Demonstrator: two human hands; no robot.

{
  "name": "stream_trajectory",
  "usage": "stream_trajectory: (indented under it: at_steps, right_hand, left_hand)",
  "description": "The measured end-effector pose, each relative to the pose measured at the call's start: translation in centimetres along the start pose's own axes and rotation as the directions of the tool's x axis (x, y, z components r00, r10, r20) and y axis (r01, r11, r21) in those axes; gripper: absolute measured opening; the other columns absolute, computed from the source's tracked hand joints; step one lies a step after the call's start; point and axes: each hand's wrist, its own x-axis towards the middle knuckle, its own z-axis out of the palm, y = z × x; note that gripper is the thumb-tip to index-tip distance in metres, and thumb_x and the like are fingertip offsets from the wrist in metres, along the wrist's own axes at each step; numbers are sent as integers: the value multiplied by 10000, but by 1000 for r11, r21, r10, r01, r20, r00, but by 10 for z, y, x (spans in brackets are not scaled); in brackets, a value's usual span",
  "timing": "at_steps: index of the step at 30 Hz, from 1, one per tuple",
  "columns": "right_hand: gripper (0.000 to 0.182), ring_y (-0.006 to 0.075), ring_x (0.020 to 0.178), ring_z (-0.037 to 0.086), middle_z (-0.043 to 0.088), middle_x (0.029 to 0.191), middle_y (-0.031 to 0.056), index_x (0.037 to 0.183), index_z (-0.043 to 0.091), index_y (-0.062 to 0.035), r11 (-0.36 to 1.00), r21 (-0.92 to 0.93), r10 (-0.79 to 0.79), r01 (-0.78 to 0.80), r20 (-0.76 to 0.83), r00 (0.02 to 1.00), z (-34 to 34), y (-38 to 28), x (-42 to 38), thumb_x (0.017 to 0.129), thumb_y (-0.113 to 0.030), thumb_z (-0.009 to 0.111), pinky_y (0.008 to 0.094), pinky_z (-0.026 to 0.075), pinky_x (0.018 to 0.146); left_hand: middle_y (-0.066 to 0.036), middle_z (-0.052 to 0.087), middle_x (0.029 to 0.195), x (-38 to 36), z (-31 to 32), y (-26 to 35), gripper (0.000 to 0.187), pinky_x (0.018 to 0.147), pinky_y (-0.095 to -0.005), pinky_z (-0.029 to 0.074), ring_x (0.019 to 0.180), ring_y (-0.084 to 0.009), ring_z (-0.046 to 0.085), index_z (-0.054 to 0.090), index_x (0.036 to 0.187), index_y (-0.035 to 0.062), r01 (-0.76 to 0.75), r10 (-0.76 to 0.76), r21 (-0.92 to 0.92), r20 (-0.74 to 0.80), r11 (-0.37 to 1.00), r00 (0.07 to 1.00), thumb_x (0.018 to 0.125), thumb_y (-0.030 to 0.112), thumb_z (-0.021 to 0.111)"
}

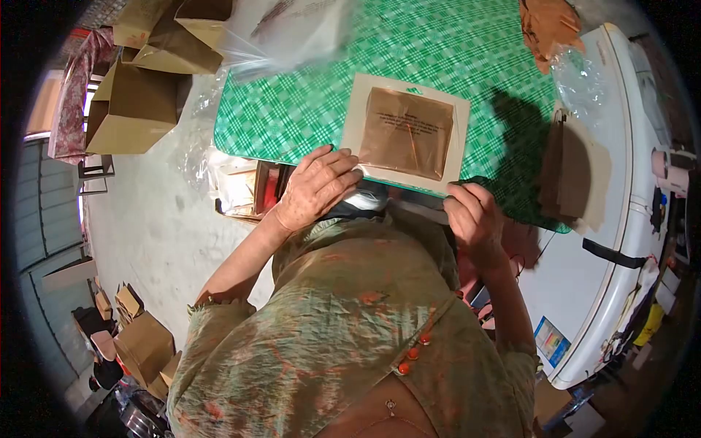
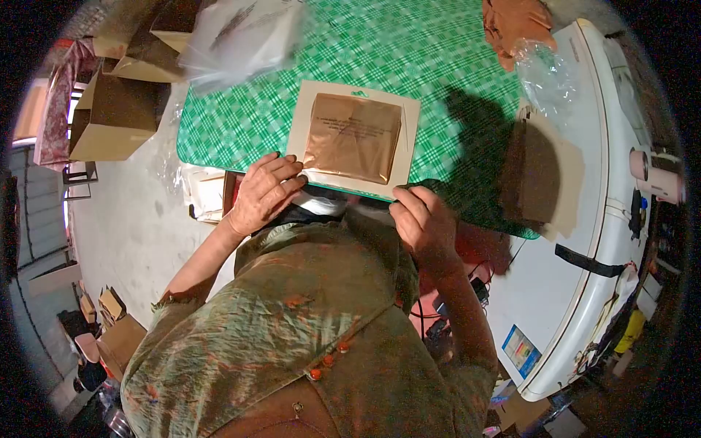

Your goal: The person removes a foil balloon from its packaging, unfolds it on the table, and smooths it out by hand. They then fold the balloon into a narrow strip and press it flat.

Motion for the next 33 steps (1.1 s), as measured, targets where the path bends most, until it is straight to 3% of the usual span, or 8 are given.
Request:
stream_trajectory:
  at_steps: [5,10,17,20,25,29,33]
  right_hand:
    - [178,302,981,635,697,1082,73,1008,630,-69,972,174,155,-161,49,987,2,1,6,854,-32,710,412,551,799]
    - [153,327,900,625,678,964,90,991,607,-60,901,262,349,-345,33,937,4,-6,17,874,-22,699,425,532,764]
    - [161,338,788,575,587,824,94,883,571,-71,910,160,392,-382,-40,919,17,-8,24,827,8,700,443,482,662]
    - [197,332,736,545,540,780,92,832,535,-82,919,102,385,-380,-40,922,20,-7,29,786,28,692,446,456,614]
    - [236,329,697,517,484,734,94,785,493,-93,922,-84,379,-377,3,925,26,-8,33,724,37,680,440,435,568]
    - [245,347,770,566,516,840,127,968,564,-75,871,-84,484,-485,-28,875,28,-12,34,754,-5,661,463,485,609]
    - [381,358,882,595,528,944,142,1170,580,-65,840,-126,533,-527,17,846,27,-14,35,795,-40,646,479,532,676]
  left_hand:
    - [-73,700,1167,9,1,1,247,993,-447,487,1169,-269,645,689,1078,94,47,-55,-89,-87,995,995,849,65,778]
    - [-57,684,1001,17,4,-1,189,818,-392,450,965,-264,628,707,1000,83,144,-159,-134,-112,980,981,835,100,798]
    - [-70,532,784,28,13,-4,162,707,-413,392,745,-277,504,639,870,85,220,-240,-154,-125,963,963,800,50,781]
    - [-54,651,853,32,10,-2,124,740,-395,426,790,-259,578,670,909,85,276,-290,-160,-72,948,954,833,26,748]
    - [-34,627,873,39,14,-5,285,740,-390,418,783,-260,552,650,1022,100,270,-274,-70,-57,960,960,785,20,786]
    - [-13,607,888,39,21,-2,413,718,-393,396,777,-262,522,620,1105,113,244,-241,34,-82,969,967,751,19,811]
    - [-36,603,937,36,27,0,476,715,-397,391,813,-261,530,600,1142,107,259,-251,45,-138,965,958,726,8,812]
